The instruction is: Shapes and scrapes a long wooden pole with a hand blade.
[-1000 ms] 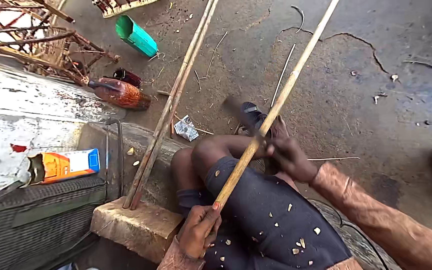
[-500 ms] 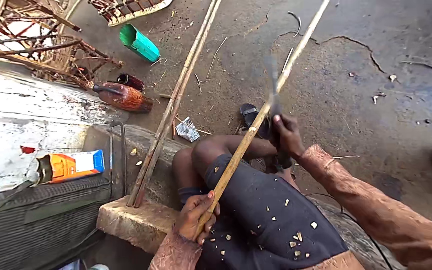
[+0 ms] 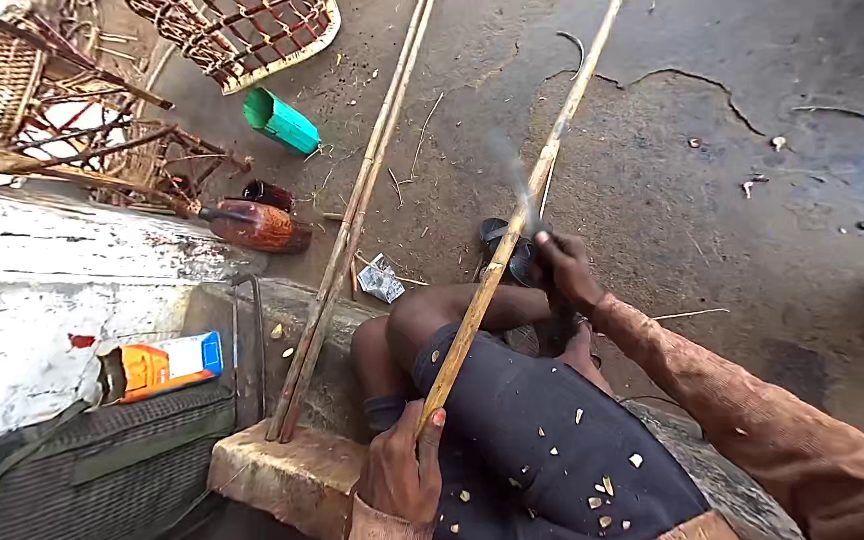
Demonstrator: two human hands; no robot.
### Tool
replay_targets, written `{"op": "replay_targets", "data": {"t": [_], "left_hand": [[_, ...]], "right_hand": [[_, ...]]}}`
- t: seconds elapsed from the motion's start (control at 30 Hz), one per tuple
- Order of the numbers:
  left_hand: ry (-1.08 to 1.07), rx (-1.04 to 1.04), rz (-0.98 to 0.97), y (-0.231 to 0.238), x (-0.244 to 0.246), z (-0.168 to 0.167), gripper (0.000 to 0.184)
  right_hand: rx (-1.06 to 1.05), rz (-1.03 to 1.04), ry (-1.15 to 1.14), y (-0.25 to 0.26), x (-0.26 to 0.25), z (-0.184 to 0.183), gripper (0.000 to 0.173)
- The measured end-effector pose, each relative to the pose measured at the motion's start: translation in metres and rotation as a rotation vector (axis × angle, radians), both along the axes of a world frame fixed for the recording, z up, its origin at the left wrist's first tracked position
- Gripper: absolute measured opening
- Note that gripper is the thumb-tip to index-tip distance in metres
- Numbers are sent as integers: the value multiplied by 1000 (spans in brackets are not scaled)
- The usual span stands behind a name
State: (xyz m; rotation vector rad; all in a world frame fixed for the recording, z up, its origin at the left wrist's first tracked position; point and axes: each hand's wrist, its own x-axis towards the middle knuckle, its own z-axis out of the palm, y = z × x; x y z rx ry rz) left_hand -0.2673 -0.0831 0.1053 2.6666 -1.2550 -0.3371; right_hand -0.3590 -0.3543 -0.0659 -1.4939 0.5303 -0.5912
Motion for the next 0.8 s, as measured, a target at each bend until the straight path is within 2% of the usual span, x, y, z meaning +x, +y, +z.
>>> {"op": "replay_targets", "data": {"t": [0.03,0.07,0.17,0.23,0.27,0.3,0.37,0.4,0.43,0.5,0.53,0.57,0.6,0.67,0.7,0.77,0.8], "left_hand": [[-12,-3,3,2,-2,-1,62],[-24,12,4,6,-3,2,60],[-34,72,13,7,-10,10,51],[-61,74,21,5,-14,9,49],[-70,49,26,2,-15,4,50],[-77,34,17,4,-12,4,52],[-66,8,11,2,-7,2,54],[-63,12,6,3,-7,3,55],[-75,26,-2,3,-6,4,55],[-133,45,9,1,-12,1,53],[-172,51,20,3,-17,0,52],[-191,62,31,5,-21,1,52],[-183,75,34,5,-21,3,50],[-129,97,19,5,-19,8,49],[-110,96,12,5,-18,9,49],[-97,70,21,0,-16,6,49],[-106,65,21,0,-16,5,49]], "right_hand": [[37,-59,18,-1,1,1,42],[-7,-25,28,7,-2,8,42],[-289,113,53,-5,-15,10,38],[-73,-4,61,-22,-14,-1,37],[-31,-15,75,-22,-13,0,36],[-97,40,82,-7,-16,6,34],[-400,277,83,25,-19,26,26],[-493,314,71,30,-18,27,28],[-460,251,47,28,-17,20,31],[-125,4,-16,6,-6,-3,39],[-22,-69,-6,5,-2,-3,41],[-16,-58,7,11,-2,5,41],[-99,-5,4,19,-6,16,39],[-284,66,1,10,-12,15,39],[-259,71,8,-2,-14,8,38],[41,-14,-5,-20,-8,3,35],[65,-2,20,-15,-9,7,36]]}}
